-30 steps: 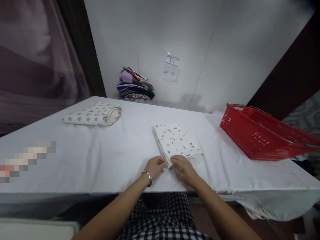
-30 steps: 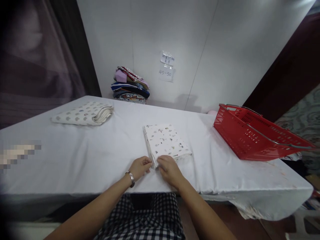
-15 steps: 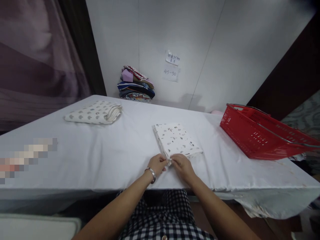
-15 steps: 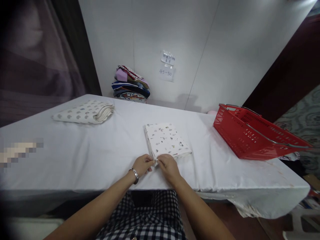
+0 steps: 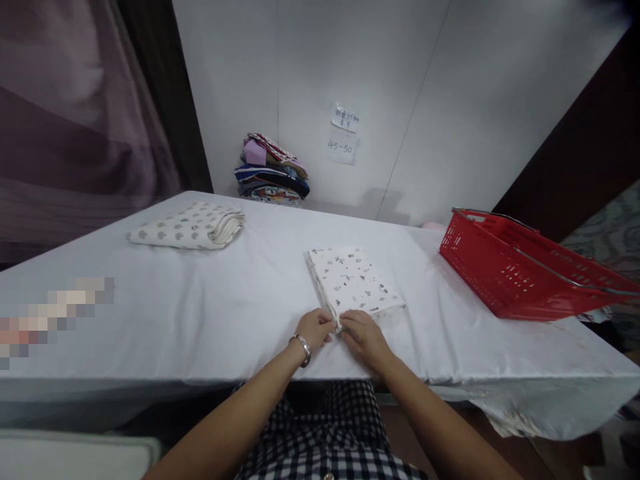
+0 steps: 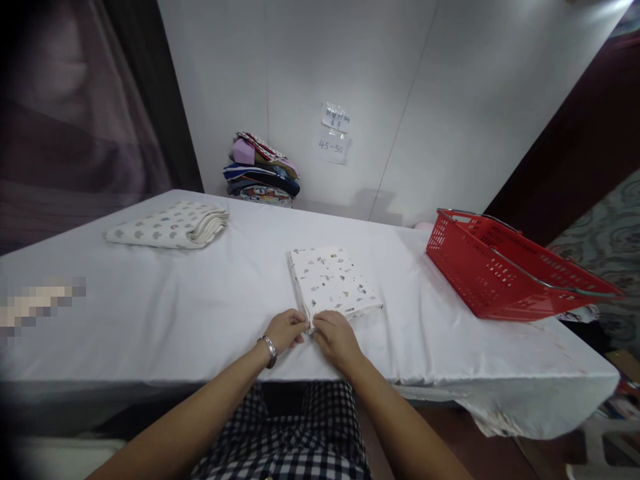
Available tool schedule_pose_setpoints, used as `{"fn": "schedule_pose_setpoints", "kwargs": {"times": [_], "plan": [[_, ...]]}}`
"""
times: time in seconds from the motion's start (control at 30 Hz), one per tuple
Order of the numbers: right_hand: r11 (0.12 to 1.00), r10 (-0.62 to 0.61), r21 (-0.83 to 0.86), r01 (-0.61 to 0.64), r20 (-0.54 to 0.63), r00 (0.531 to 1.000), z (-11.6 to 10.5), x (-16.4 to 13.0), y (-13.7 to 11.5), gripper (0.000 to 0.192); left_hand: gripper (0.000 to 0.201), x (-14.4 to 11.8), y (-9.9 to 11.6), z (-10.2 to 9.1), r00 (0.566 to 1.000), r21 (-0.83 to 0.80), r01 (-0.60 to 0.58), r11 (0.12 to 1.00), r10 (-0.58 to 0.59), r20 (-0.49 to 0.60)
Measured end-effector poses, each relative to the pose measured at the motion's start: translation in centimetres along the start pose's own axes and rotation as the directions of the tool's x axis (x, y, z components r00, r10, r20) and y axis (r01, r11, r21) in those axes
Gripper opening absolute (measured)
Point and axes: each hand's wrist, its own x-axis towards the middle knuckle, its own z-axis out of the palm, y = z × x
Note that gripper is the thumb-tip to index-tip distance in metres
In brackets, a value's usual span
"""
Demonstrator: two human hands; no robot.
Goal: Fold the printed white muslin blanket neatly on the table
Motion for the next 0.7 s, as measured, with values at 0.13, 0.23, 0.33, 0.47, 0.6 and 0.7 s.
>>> {"fn": "schedule_pose_setpoints", "kwargs": {"times": [0.13,0.23,0.33,0.47,0.6,0.7], "plan": [[0.998,0.048,0.032,-0.046,-0.039,0.998,0.5,0.2,0.3,0.016,0.016,0.2,0.1,0.0,0.999,-0.061,0.04,0.997,-0.04,0.014],[0.987,0.118,0.114,-0.112,-0.052,0.992,0.6,0.3,0.4,0.014,0.022,0.3,0.0,-0.1,0.998,-0.097,0.061,0.993,-0.059,0.029],[0.967,0.19,0.184,-0.175,-0.066,0.979,0.7,0.3,0.5,0.013,0.03,0.3,0.1,-0.2,0.99,-0.154,0.138,0.978,-0.132,0.044],[0.941,0.247,0.255,-0.222,-0.074,0.966,0.7,0.2,0.6,0.012,0.042,-0.1,0.4,-0.3,0.974,-0.252,0.222,0.942,-0.201,0.106],[0.916,0.286,0.313,-0.25,-0.074,0.955,0.6,0.2,0.5,0.014,0.044,-0.6,0.6,-0.4,0.942,-0.324,0.252,0.912,-0.154,0.299],[0.908,0.294,0.33,-0.26,-0.059,0.954,0.4,0.2,0.4,0.014,0.038,-0.7,0.8,-0.3,0.93,-0.327,0.26,0.908,-0.145,0.338]]}}
